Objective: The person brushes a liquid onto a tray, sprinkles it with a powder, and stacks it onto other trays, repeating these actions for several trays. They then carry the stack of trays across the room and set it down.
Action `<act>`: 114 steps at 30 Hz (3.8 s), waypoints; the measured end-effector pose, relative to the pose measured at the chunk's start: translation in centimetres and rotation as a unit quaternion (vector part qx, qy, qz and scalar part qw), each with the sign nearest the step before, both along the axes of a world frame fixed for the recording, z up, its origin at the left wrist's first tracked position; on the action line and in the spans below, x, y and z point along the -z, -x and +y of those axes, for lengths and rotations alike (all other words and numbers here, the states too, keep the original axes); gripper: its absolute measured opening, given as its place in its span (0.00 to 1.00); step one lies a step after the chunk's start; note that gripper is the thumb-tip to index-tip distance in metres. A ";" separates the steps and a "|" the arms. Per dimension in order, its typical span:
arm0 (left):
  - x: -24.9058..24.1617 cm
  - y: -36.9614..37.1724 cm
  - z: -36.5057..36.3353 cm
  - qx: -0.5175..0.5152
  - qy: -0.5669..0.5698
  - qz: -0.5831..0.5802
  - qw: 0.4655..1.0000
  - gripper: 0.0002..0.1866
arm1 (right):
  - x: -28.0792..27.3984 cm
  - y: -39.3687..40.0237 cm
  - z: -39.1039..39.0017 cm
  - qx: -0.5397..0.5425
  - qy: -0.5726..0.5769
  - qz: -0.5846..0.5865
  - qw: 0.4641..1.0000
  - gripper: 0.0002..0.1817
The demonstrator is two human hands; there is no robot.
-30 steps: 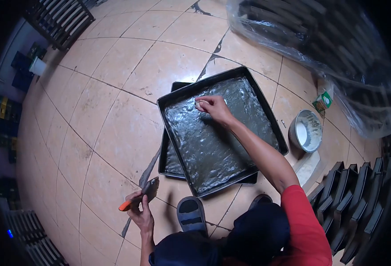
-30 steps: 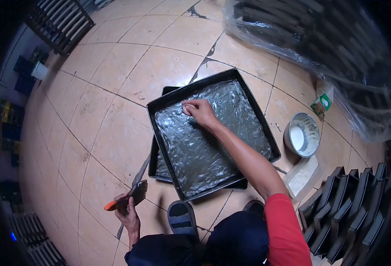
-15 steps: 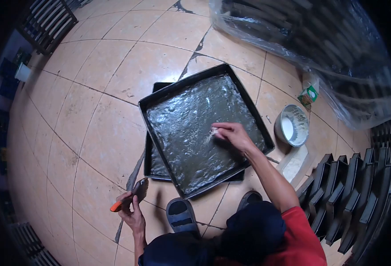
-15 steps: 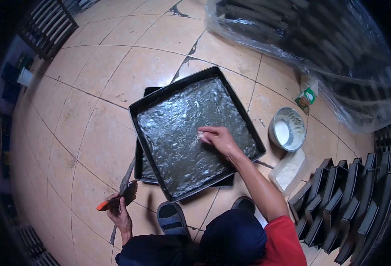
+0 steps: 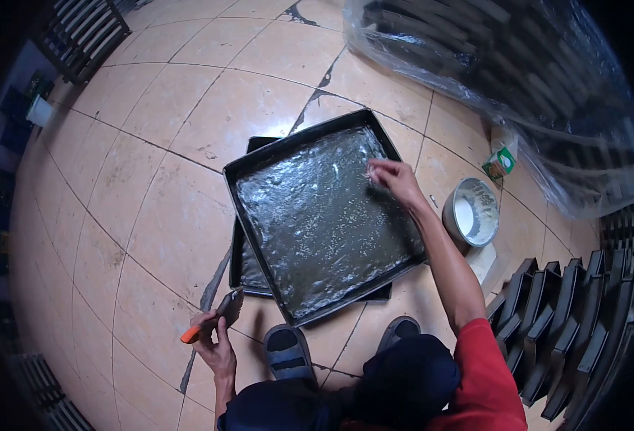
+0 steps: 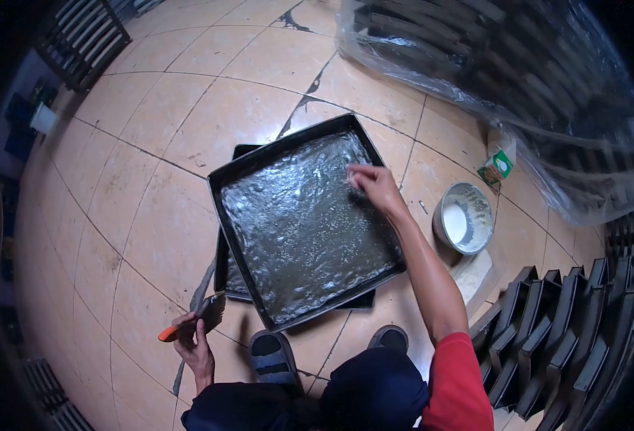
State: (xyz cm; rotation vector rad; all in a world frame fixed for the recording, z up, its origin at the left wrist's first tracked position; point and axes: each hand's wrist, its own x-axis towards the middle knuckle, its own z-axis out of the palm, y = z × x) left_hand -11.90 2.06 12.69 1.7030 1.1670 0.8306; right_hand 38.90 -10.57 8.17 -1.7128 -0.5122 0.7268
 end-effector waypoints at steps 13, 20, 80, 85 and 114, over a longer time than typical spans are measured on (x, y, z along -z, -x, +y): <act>0.5 1.6 0.5 -0.027 0.022 -0.004 0.999 0.14 | -1.6 5.0 -1.4 -0.087 0.031 0.099 0.991 0.16; 0.8 2.7 0.4 -0.040 0.028 0.000 0.999 0.14 | -1.8 13.0 -2.1 -0.188 0.086 0.169 0.964 0.15; -6.4 2.1 4.2 -0.025 -0.117 -0.054 0.991 0.15 | -29.5 21.7 -26.5 0.308 -0.278 -0.077 0.906 0.60; -10.9 -3.5 7.2 0.112 -0.255 -0.107 0.954 0.17 | -39.3 31.7 -32.1 0.474 -0.297 -0.294 0.776 0.56; -7.9 -20.0 0.5 0.363 -0.070 -0.102 0.924 0.10 | -27.9 25.0 -37.4 0.493 0.237 -0.632 0.549 0.19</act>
